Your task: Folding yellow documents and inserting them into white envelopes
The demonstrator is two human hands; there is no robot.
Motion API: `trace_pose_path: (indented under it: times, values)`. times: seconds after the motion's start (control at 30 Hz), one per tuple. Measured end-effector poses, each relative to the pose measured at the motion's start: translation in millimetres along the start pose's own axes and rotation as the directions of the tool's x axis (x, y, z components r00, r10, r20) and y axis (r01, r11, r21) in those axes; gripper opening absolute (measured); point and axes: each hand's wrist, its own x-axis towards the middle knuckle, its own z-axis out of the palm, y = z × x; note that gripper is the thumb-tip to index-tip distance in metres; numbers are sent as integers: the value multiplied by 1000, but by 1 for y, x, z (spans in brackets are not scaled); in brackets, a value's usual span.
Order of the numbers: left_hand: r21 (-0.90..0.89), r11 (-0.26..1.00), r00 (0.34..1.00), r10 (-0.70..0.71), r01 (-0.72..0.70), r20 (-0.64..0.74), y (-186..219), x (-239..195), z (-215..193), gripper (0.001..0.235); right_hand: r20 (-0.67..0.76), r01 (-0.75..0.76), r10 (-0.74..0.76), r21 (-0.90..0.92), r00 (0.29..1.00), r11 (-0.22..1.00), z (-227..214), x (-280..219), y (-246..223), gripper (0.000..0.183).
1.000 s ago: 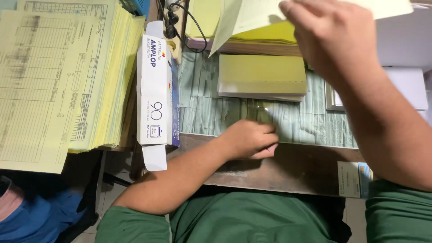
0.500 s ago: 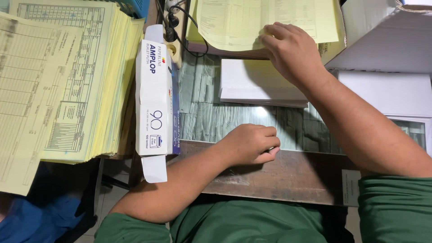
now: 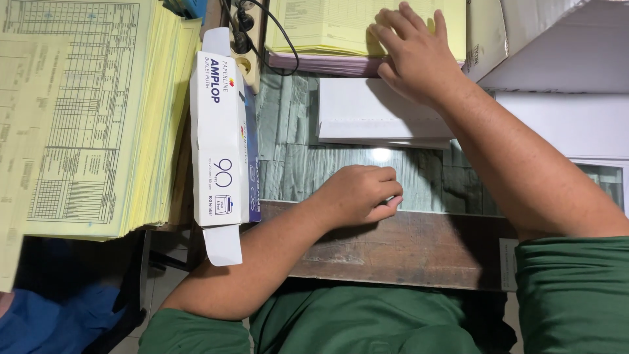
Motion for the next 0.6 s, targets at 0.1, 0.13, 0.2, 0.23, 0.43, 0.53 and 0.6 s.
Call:
trace_pose_path:
  times: [0.1, 0.13, 0.2, 0.23, 0.43, 0.53, 0.6]
  values:
    - [-9, 1000, 998, 21, -22, -57, 1, 4, -6, 6, -4, -38, 38, 62, 999, 997, -13, -14, -5, 63]
    - [-25, 999, 995, 37, -40, -93, 1, 6, -10, 4, -35, -38, 40, 78, 999, 996, -18, -21, -6, 64]
    - [20, 999, 992, -22, 25, -123, 5, 7, -15, 10, -120, 16, -12, 33, 993, 999, -22, -44, -7, 53]
    - [67, 994, 984, -80, 92, -162, 6, 9, -18, 20, -203, 72, -75, -19, 976, 997, -24, -56, -6, 44]
    - [325, 911, 889, -89, 255, -450, -30, 1, -9, 44, -18, -1, 0, -32, 1000, 999, -41, -128, -37, 41]
    - [269, 920, 852, -116, 287, -511, -17, 6, -25, 43, 8, -28, 28, 32, 1000, 999, -35, -142, -34, 51]
    - [265, 923, 839, -102, 281, -535, -15, 9, -26, 44, -52, -12, 15, 62, 999, 998, -29, -152, -30, 46]
